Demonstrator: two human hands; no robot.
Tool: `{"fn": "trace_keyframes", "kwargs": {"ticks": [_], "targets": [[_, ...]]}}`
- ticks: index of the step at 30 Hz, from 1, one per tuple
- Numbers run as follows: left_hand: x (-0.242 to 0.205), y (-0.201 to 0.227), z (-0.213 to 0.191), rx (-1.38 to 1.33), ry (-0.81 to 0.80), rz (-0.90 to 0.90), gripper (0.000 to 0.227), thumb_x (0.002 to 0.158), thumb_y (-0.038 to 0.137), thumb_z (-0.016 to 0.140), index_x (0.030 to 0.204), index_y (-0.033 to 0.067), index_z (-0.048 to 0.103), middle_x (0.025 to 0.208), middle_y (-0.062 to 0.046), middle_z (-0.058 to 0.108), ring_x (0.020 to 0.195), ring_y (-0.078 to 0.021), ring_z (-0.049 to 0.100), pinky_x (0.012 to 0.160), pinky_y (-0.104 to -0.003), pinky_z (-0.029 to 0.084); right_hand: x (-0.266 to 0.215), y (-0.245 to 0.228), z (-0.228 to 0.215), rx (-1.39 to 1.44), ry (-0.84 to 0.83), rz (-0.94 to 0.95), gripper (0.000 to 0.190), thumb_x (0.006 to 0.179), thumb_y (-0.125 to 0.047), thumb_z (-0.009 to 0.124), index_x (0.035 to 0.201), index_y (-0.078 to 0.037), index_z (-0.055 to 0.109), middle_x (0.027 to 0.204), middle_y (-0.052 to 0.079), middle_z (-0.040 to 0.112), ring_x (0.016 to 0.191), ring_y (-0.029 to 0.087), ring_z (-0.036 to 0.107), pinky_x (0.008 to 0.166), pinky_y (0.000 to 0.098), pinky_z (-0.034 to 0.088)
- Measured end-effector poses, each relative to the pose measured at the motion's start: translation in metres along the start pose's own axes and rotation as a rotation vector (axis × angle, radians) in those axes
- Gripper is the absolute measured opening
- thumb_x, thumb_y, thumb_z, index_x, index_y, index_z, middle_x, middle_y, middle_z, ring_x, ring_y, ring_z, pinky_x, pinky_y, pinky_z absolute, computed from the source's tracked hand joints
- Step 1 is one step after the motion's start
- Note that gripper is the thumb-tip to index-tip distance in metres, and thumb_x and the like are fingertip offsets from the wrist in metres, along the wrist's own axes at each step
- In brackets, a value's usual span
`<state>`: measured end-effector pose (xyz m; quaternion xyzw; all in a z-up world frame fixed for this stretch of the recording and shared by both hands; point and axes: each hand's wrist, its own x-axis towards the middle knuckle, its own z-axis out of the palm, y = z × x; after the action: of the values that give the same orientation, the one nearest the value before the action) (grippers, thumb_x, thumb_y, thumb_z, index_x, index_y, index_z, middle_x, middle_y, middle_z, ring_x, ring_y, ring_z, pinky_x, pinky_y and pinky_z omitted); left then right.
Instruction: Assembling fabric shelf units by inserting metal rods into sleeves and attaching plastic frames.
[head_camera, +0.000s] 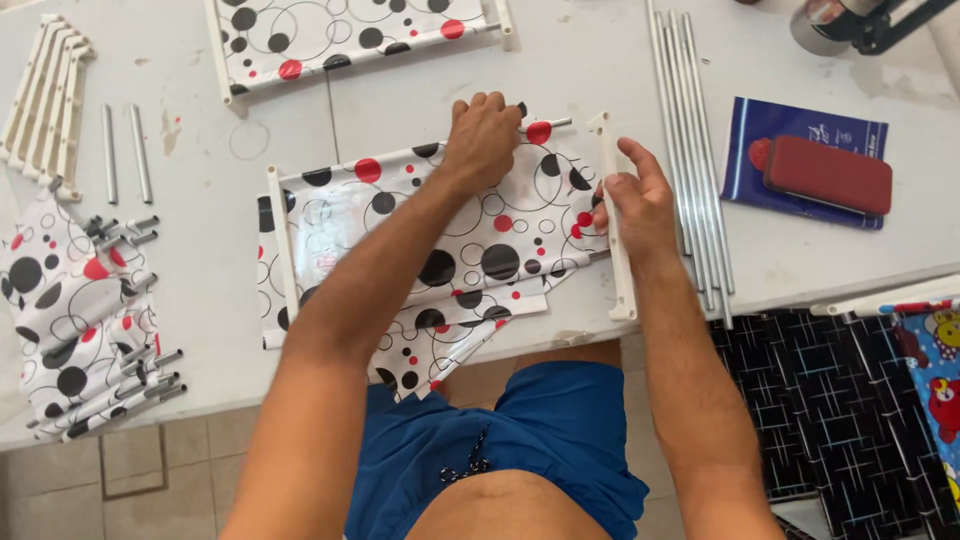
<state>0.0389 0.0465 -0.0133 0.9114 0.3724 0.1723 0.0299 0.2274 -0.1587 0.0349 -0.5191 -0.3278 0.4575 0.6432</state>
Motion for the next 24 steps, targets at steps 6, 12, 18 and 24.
{"fn": "trace_keyframes", "kwargs": {"ticks": [6, 12, 18, 24], "targets": [[-0.022, 0.045, -0.108, -0.281, -0.136, 0.055, 0.015, 0.104, 0.024, 0.049, 0.11, 0.0141, 0.059, 0.086, -0.006, 0.058, 0.077, -0.0321, 0.067, 0.068, -0.046, 0.051, 0.003, -0.002, 0.002, 0.139, -0.069, 0.026, 0.056, 0.098, -0.01, 0.045, 0.154, -0.008, 0.038, 0.081, 0.014, 0.058, 0.041, 0.017, 0.052, 0.03, 0.0282, 0.04], [-0.028, 0.052, -0.116, -0.264, -0.061, 0.136, 0.03, 0.109, 0.038, 0.046, 0.101, 0.0139, 0.061, 0.086, -0.005, 0.061, 0.077, -0.0339, 0.07, 0.065, -0.048, 0.056, 0.008, -0.002, 0.02, 0.099, -0.121, 0.01, 0.049, 0.109, -0.019, 0.041, 0.156, -0.005, 0.039, 0.091, 0.021, 0.066, 0.045, 0.023, 0.06, 0.029, 0.0296, 0.043], [-0.034, 0.055, -0.124, -0.258, -0.031, 0.17, 0.025, 0.107, 0.029, 0.052, 0.093, 0.0116, 0.064, 0.081, -0.005, 0.061, 0.073, -0.0324, 0.071, 0.062, -0.046, 0.058, 0.0, -0.012, 0.021, 0.122, -0.192, -0.027, 0.061, 0.107, -0.019, 0.047, 0.164, -0.012, 0.025, 0.085, 0.021, 0.064, 0.046, 0.027, 0.06, 0.029, 0.0317, 0.044], [-0.035, 0.051, -0.12, -0.287, 0.008, 0.183, 0.022, 0.103, 0.024, 0.057, 0.087, 0.0131, 0.066, 0.076, -0.003, 0.061, 0.068, -0.029, 0.07, 0.059, -0.043, 0.057, 0.001, -0.013, 0.025, 0.054, -0.183, -0.107, 0.055, 0.107, -0.016, 0.044, 0.161, -0.013, 0.036, 0.078, 0.019, 0.062, 0.042, 0.025, 0.057, 0.028, 0.0306, 0.042]]}}
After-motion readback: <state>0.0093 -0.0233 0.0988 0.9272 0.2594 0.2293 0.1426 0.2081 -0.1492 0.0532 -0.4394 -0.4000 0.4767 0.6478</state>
